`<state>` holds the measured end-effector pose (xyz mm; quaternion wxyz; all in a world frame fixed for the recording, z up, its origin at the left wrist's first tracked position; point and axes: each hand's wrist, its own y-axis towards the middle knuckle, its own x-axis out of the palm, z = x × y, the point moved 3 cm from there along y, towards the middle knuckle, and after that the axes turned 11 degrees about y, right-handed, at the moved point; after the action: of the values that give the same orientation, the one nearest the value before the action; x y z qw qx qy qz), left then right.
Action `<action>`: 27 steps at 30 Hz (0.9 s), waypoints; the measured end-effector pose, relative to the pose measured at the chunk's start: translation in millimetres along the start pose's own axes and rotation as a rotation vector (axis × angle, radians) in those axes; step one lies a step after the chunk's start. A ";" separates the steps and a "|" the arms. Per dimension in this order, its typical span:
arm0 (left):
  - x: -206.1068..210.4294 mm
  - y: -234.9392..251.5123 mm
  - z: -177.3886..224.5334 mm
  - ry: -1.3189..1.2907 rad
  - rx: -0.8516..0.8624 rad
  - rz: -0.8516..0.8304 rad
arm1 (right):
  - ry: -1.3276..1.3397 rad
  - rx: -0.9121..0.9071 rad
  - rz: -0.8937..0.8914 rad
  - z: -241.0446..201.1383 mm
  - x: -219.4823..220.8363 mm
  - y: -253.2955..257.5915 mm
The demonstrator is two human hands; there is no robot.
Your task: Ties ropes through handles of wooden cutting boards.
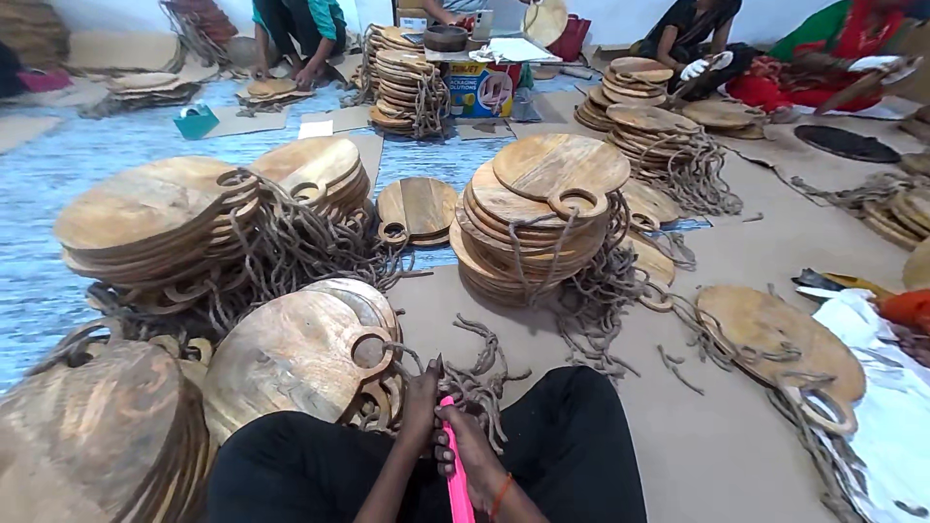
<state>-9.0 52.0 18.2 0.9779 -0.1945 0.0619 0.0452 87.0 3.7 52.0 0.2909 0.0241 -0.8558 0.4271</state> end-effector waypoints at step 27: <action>-12.9 0.1 3.1 -0.054 0.111 -0.119 | -0.588 -0.644 -0.066 -28.1 -14.5 8.7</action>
<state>-21.4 52.4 22.8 0.9894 -0.1422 0.0260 -0.0111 110.0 27.1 51.3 0.0409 0.0802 -0.9905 0.1040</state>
